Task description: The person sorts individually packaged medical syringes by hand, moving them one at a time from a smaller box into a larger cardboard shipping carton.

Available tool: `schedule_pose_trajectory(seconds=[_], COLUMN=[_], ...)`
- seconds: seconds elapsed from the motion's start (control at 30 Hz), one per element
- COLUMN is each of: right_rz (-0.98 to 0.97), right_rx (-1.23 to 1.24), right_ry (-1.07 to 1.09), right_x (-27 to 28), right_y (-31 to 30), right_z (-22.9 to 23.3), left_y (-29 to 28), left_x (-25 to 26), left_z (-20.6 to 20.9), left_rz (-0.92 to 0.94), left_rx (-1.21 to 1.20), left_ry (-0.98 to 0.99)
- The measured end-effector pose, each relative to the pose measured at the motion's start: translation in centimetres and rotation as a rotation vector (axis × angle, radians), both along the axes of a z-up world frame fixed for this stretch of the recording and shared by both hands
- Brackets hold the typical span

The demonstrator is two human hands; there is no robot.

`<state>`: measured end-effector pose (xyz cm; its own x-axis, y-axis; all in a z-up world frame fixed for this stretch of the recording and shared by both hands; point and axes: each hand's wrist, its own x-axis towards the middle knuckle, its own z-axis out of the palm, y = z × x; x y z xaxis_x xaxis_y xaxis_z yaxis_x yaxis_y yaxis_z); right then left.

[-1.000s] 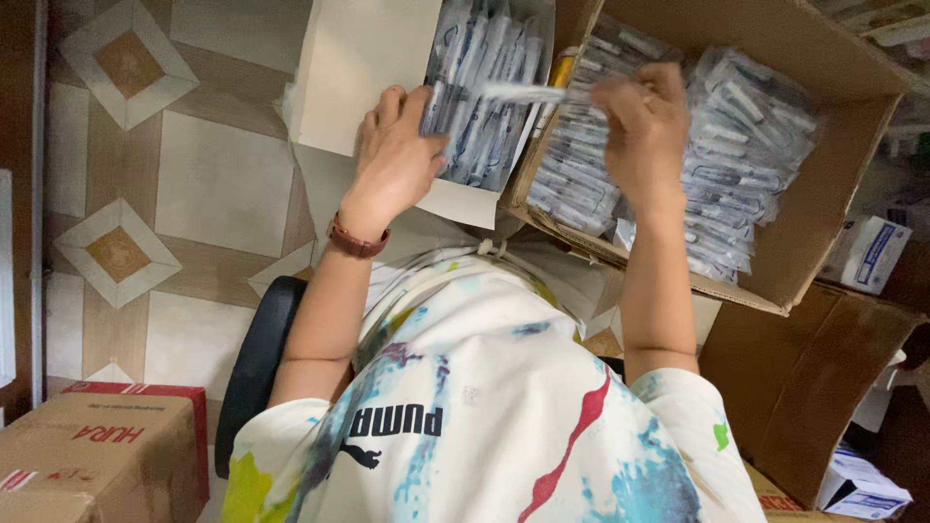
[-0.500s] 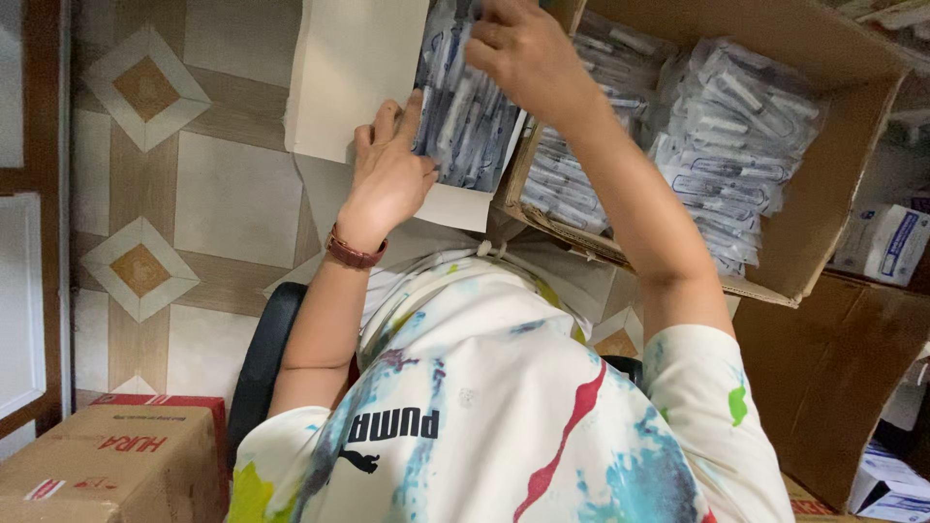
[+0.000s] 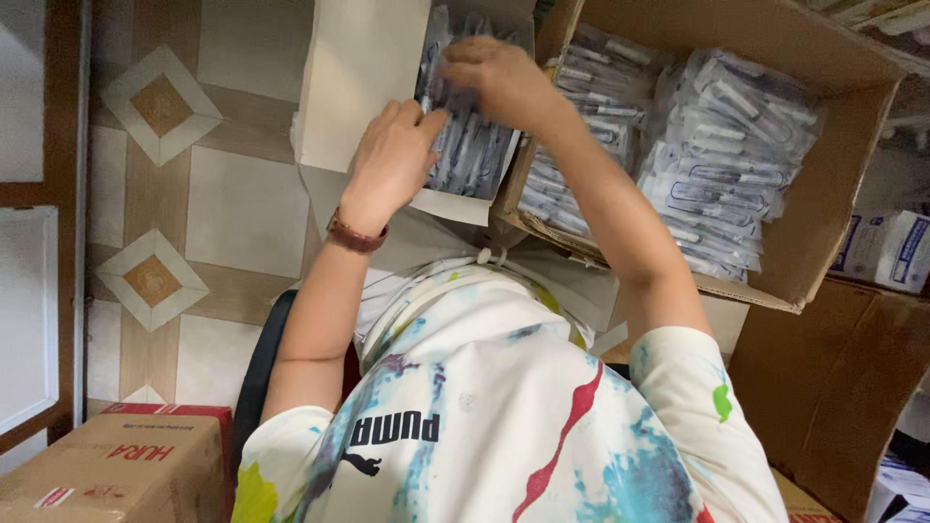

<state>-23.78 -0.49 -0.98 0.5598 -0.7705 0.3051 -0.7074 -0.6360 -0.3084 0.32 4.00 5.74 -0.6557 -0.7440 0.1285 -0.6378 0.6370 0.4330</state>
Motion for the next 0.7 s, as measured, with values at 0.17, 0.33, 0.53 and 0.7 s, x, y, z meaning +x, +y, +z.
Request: schedule_pose_trajectory(seconds=[0.17, 0.33, 0.53, 0.7], right_rz=[-0.165, -0.377, -0.437, -0.448], right_rx=[0.026, 0.222, 0.437, 0.597], right_ry=[-0.281, -0.379, -0.367, 0.071], right_x=[-5.5, -10.2, -16.0, -18.8], right_y=[2.8, 7.3, 10.1, 11.0], right_z=[3.3, 4.6, 0.6, -5.1], left_y=[-1.6, -2.6, -3.0, -2.8], left_x=[-0.5, -1.8, -2.3, -2.0], left_z=[-2.3, -7.0, -7.9, -4.8], left_rz=[-0.018, -0.022, -0.071, -0.126], left_rx=[-0.045, -0.220, -0.225, -0.216], left_ry=[-0.063, -0.203, -0.374, -0.312])
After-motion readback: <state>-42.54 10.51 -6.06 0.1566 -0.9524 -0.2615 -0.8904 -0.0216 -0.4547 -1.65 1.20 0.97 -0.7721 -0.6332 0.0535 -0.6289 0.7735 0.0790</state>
